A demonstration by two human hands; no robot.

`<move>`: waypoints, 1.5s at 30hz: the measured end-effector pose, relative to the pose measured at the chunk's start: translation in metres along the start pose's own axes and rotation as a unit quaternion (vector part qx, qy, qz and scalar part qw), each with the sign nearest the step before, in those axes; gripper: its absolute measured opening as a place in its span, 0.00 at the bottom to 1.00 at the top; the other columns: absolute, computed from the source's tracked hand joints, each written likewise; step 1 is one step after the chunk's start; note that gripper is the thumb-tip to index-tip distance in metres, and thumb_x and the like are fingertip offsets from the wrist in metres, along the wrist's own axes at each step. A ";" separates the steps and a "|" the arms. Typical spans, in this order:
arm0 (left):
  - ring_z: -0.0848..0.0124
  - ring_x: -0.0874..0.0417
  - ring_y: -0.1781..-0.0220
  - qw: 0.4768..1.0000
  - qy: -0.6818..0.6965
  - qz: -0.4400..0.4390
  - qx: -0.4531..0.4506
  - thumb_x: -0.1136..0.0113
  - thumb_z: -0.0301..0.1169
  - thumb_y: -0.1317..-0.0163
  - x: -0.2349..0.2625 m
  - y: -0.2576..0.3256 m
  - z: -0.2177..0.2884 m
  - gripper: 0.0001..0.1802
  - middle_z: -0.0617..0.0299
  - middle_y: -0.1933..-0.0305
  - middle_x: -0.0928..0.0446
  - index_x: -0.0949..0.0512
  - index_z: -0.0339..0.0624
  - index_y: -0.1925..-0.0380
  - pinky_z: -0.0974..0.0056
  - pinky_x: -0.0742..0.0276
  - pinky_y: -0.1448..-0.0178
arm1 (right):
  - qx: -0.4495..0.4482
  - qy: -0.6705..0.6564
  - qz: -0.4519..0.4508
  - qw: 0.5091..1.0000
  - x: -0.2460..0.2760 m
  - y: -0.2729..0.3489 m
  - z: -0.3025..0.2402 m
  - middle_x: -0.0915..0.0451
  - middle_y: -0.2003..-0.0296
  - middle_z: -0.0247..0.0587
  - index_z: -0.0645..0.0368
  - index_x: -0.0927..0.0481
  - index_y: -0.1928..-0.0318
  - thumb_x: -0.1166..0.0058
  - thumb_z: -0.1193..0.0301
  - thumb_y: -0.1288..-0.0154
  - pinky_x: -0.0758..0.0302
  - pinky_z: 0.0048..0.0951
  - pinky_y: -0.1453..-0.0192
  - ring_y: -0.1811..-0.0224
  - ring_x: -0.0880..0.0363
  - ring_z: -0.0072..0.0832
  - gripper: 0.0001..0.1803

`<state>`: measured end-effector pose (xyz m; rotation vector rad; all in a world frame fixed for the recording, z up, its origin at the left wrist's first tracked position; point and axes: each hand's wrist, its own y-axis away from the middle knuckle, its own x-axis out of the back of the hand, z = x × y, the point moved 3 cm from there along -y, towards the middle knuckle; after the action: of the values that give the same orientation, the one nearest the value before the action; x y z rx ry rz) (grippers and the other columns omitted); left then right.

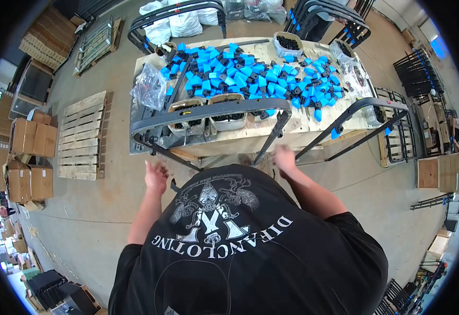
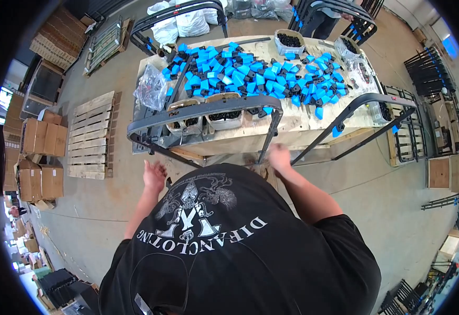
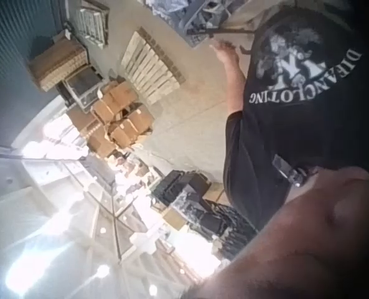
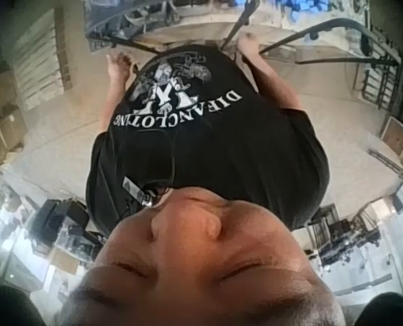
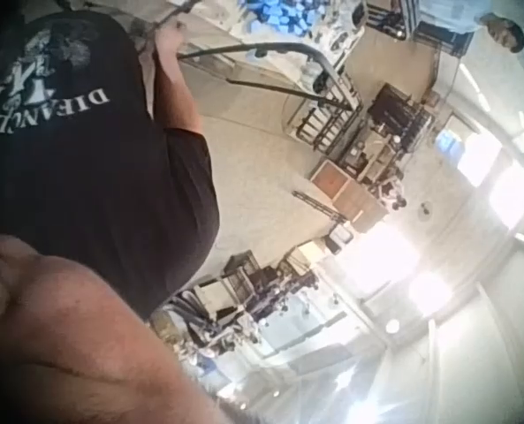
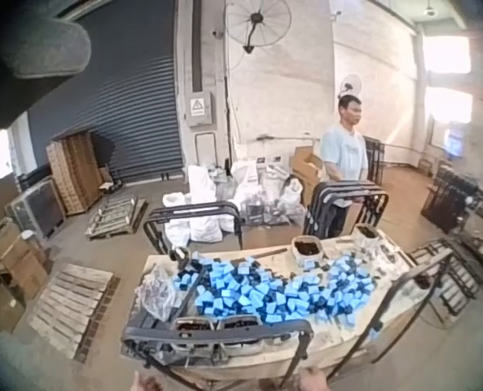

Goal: Attaching blue and black plastic components to metal furniture frames using hand tools.

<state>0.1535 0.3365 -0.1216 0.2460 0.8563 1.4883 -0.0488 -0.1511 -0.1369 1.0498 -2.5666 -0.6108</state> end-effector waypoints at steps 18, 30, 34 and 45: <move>0.51 0.16 0.49 0.666 -0.692 -0.149 -0.236 0.50 0.53 0.29 0.150 0.086 -0.018 0.25 0.47 0.53 0.17 0.19 0.42 0.56 0.50 0.21 0.47 | 0.271 0.640 -0.148 0.703 -0.233 -0.077 -0.139 0.26 0.42 0.60 0.55 0.22 0.43 0.41 0.64 0.38 0.23 0.53 0.37 0.40 0.22 0.54 0.23; 0.50 0.16 0.47 0.620 -0.761 -0.114 -0.154 0.50 0.53 0.30 0.207 0.101 -0.006 0.25 0.46 0.50 0.17 0.19 0.42 0.54 0.50 0.22 0.45 | 0.287 0.647 -0.163 0.687 -0.252 -0.120 -0.119 0.15 0.58 0.62 0.66 0.15 0.57 0.42 0.66 0.40 0.19 0.45 0.47 0.51 0.15 0.50 0.16; 0.49 0.16 0.46 0.595 -0.783 -0.125 -0.133 0.50 0.53 0.30 0.225 0.080 -0.018 0.26 0.46 0.50 0.18 0.19 0.42 0.54 0.50 0.22 0.44 | 0.331 0.466 -0.139 0.809 -0.236 -0.087 -0.133 0.15 0.58 0.59 0.67 0.16 0.53 0.39 0.69 0.41 0.20 0.40 0.47 0.52 0.15 0.47 0.18; 0.49 0.17 0.43 0.480 -0.851 -0.197 -0.079 0.50 0.53 0.30 0.243 0.033 -0.046 0.26 0.45 0.47 0.18 0.19 0.42 0.53 0.49 0.22 0.43 | 0.122 -0.117 -0.138 0.976 -0.192 -0.103 -0.094 0.16 0.64 0.43 0.66 0.18 0.58 0.36 0.78 0.39 0.21 0.27 0.58 0.65 0.17 0.31 0.09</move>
<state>0.0654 0.5494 -0.2161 1.0492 -0.8678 0.2700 0.1838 -0.1053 -0.1276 1.5196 -2.7745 -0.5196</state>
